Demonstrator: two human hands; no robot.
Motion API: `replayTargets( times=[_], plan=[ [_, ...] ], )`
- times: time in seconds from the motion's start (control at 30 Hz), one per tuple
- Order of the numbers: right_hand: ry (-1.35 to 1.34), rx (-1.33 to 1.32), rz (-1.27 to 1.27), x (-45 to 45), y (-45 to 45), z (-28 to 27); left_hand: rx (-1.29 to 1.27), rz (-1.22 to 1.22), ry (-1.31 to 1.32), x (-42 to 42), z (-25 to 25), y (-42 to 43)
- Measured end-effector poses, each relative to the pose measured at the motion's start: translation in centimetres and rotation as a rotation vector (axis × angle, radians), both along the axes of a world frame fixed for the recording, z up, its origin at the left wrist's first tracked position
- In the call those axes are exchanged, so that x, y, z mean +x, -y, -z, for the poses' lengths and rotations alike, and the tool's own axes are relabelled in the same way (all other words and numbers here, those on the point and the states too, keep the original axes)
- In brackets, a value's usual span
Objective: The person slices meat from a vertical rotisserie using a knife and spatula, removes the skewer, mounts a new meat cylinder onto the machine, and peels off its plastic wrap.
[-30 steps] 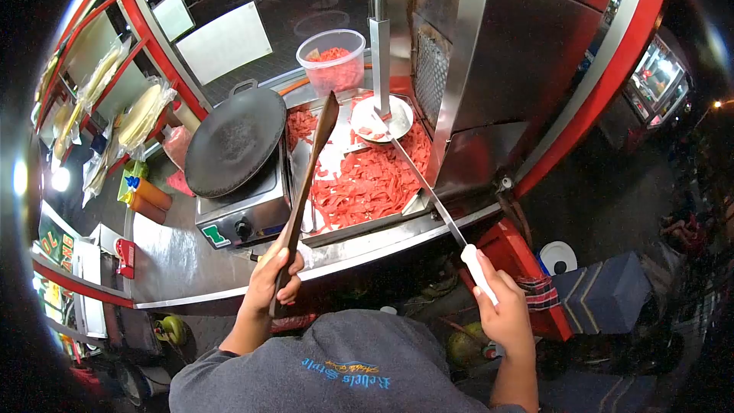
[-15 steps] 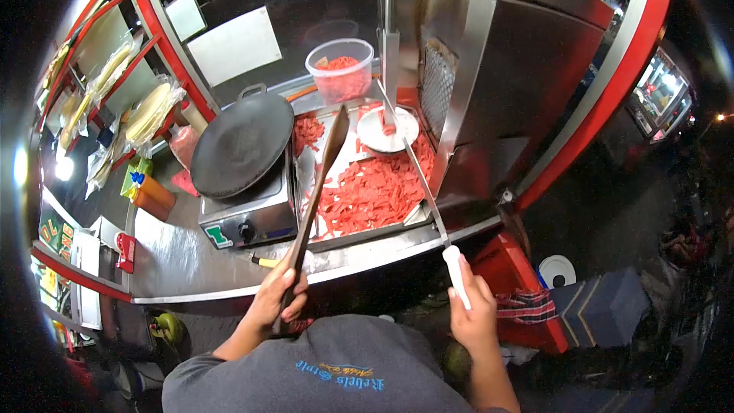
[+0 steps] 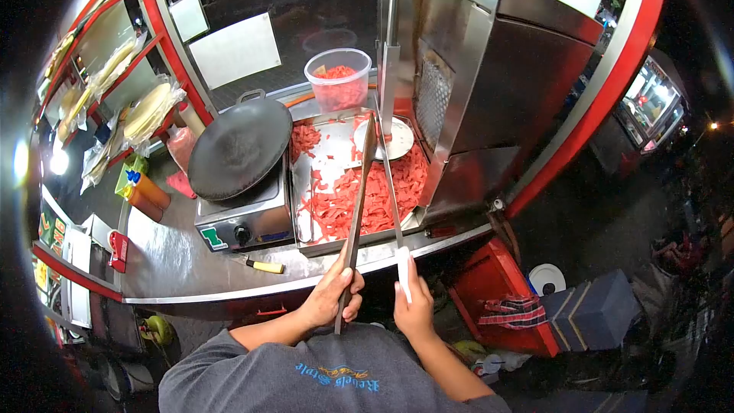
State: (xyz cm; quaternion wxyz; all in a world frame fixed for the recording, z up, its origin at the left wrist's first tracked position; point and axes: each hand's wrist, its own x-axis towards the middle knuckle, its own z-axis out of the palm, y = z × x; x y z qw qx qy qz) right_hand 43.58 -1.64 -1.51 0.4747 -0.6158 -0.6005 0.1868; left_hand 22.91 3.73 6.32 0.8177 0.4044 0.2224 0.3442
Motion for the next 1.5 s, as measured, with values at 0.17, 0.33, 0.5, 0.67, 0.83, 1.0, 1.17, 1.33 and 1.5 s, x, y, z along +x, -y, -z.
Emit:
replayTargets(
  times=[0.17,0.33,0.5,0.67,0.83,1.0,1.17,1.33,1.5],
  plan=[
    [-0.259,-0.263,-0.039,3.2,7.8,3.1,-0.164,-0.017,0.145,-1.1,0.8,-0.1],
    [0.153,0.139,0.011,2.0,1.6,-0.6,-0.116,-0.012,0.113,-1.3,1.1,0.0],
    [0.101,0.057,0.032,-0.2,-1.2,-1.7,-0.072,-0.014,0.036,-0.5,0.8,0.1],
    [0.169,0.121,0.016,0.7,1.4,-0.1,-0.041,-0.006,0.032,0.1,0.8,0.3],
    [0.065,0.086,0.007,-0.5,-4.0,-1.4,-0.001,-0.020,0.010,1.4,0.8,1.3],
    [-0.340,-0.263,-0.069,-0.1,1.2,-2.2,-0.115,-0.026,0.111,1.2,0.7,1.2],
    [-0.095,-0.100,-0.064,3.9,7.1,2.1,-0.231,-0.057,0.208,-1.2,1.0,0.4],
    [0.203,0.081,0.029,1.1,-0.2,-2.2,-0.157,-0.013,0.117,-1.2,1.6,1.0],
    [0.266,0.020,0.060,0.8,0.6,-1.9,-0.121,-0.010,0.078,-0.3,1.0,0.8]
  ],
)
